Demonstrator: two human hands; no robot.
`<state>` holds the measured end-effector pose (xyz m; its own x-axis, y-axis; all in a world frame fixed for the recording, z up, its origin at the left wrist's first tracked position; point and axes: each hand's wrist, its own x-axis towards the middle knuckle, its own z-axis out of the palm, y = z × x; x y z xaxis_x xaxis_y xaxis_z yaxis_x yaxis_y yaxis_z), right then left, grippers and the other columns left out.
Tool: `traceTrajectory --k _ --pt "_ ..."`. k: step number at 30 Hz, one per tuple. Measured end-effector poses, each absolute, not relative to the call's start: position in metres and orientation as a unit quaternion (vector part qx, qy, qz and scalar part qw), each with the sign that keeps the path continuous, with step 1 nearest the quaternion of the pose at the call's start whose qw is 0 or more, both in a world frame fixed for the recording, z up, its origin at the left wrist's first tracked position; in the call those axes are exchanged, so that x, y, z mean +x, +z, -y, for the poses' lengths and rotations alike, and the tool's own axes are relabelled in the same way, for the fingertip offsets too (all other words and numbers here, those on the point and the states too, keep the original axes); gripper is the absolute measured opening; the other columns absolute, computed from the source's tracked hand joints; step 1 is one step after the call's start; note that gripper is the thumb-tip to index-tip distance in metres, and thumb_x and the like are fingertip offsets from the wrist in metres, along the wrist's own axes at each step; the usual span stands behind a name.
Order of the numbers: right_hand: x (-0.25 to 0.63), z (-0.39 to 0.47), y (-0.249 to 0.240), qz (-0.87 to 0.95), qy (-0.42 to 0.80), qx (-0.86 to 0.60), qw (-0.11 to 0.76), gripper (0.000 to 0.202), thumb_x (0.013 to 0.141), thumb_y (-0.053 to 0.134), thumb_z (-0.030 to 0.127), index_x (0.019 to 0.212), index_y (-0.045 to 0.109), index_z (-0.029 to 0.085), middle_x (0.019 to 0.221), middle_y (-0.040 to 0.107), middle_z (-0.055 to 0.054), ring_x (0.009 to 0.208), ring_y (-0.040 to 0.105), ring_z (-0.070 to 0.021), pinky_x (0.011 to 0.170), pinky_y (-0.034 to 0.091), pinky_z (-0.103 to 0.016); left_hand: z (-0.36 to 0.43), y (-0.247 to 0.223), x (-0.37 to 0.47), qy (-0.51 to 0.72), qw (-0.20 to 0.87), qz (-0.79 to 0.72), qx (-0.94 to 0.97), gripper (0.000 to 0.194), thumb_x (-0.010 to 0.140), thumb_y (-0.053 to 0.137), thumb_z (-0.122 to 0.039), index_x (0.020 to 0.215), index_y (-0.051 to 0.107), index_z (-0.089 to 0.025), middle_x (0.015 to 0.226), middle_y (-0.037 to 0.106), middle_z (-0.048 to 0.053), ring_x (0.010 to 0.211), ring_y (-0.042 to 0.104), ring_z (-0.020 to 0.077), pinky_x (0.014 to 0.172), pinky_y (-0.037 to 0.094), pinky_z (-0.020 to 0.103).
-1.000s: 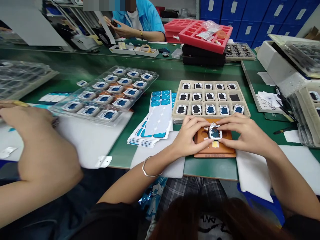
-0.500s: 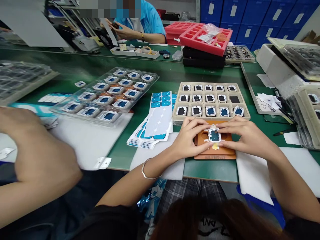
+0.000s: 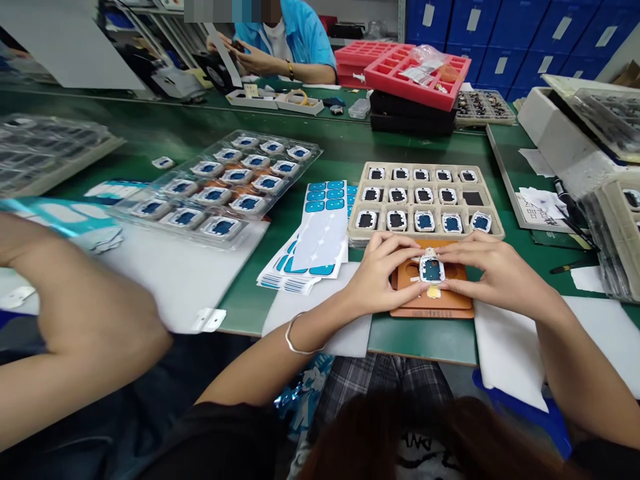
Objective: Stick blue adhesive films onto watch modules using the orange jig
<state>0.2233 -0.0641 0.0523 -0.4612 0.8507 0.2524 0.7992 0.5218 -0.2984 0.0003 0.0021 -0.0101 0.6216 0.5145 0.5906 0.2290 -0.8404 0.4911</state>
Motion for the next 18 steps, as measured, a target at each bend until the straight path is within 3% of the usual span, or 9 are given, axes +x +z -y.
traceTrajectory --k 8,13,18 --pt "0.225 0.058 0.049 0.854 0.107 -0.484 0.161 0.029 0.088 0.067 0.032 0.113 0.073 0.018 0.109 0.075 -0.006 0.096 0.064 -0.0252 0.084 0.052 -0.041 -0.002 -0.010 0.000 0.313 0.234 -0.261 0.883 0.041 0.082 0.073 -0.047 0.116 0.066 -0.025 0.116 0.065 0.005 0.112 0.048 0.0256 0.103 0.040 0.047" --pt "0.226 0.056 0.049 0.832 0.139 -0.497 0.205 0.047 0.082 0.073 0.039 0.125 0.066 0.021 0.113 0.073 -0.007 0.098 0.063 -0.0262 0.081 0.053 -0.041 -0.006 -0.011 -0.002 0.317 0.273 -0.264 0.869 0.047 0.081 0.072 -0.055 0.119 0.066 -0.027 0.119 0.064 0.006 0.117 0.047 0.0283 0.105 0.036 0.050" --pt "0.225 0.053 0.043 0.816 0.179 -0.478 0.271 0.051 0.077 0.077 0.041 0.123 0.063 0.024 0.115 0.071 -0.008 0.099 0.066 -0.0256 0.087 0.055 -0.044 -0.005 -0.009 -0.006 0.284 0.292 -0.195 0.892 0.067 0.084 0.063 -0.064 0.145 0.043 -0.042 0.139 0.050 0.006 0.129 0.038 0.0314 0.111 0.027 0.054"
